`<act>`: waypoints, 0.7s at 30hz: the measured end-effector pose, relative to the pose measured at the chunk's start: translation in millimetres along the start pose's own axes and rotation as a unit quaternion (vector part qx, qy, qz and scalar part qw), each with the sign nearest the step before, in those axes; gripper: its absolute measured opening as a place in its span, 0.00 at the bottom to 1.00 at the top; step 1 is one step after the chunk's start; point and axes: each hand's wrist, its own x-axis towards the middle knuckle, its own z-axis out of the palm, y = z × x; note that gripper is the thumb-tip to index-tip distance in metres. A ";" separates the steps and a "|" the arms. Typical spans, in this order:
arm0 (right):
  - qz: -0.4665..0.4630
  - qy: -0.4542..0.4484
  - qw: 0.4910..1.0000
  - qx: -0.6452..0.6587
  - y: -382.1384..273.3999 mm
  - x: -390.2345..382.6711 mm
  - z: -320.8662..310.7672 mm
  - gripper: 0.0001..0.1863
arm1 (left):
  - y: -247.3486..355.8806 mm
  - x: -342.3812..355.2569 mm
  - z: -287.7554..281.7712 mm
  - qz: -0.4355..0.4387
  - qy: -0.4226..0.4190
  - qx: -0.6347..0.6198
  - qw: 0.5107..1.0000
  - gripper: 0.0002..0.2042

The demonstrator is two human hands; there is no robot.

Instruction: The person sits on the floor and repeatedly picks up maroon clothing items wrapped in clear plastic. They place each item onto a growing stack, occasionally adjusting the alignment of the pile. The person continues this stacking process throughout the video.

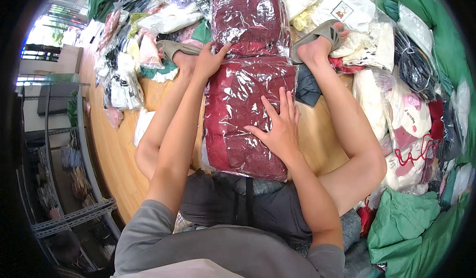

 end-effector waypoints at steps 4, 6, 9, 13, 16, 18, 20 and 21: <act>0.003 0.000 1.000 0.003 -0.8 1.2 -0.1 0.47 | -30.6 20.2 27.8 -0.004 0.039 0.011 0.999 0.47; -0.001 0.002 1.000 0.001 0.6 1.3 2.6 0.47 | -35.8 22.3 32.9 -0.064 -0.001 0.009 0.998 0.42; -0.002 0.017 1.000 -0.004 7.3 6.4 1.4 0.47 | -2.8 29.8 22.4 -0.098 -0.120 0.081 0.985 0.34; -0.012 0.013 1.000 0.007 -0.7 8.9 2.1 0.47 | 4.6 48.0 0.0 0.100 -0.006 -0.071 0.992 0.23; -0.006 0.024 1.000 -0.008 6.6 8.2 0.3 0.47 | 91.7 18.6 -35.9 0.053 -0.086 -0.324 0.940 0.19; -0.008 0.025 1.000 -0.012 7.2 7.3 1.8 0.46 | 112.5 -9.0 -63.1 0.058 -0.096 -0.423 0.899 0.18; -0.011 0.025 1.000 -0.013 6.2 7.4 4.5 0.47 | 104.6 -45.0 -80.6 0.023 -0.102 -0.512 0.853 0.18; -0.015 0.019 0.998 -0.053 -3.1 7.7 0.0 0.46 | 92.2 -67.5 -85.1 0.000 -0.107 -0.554 0.826 0.18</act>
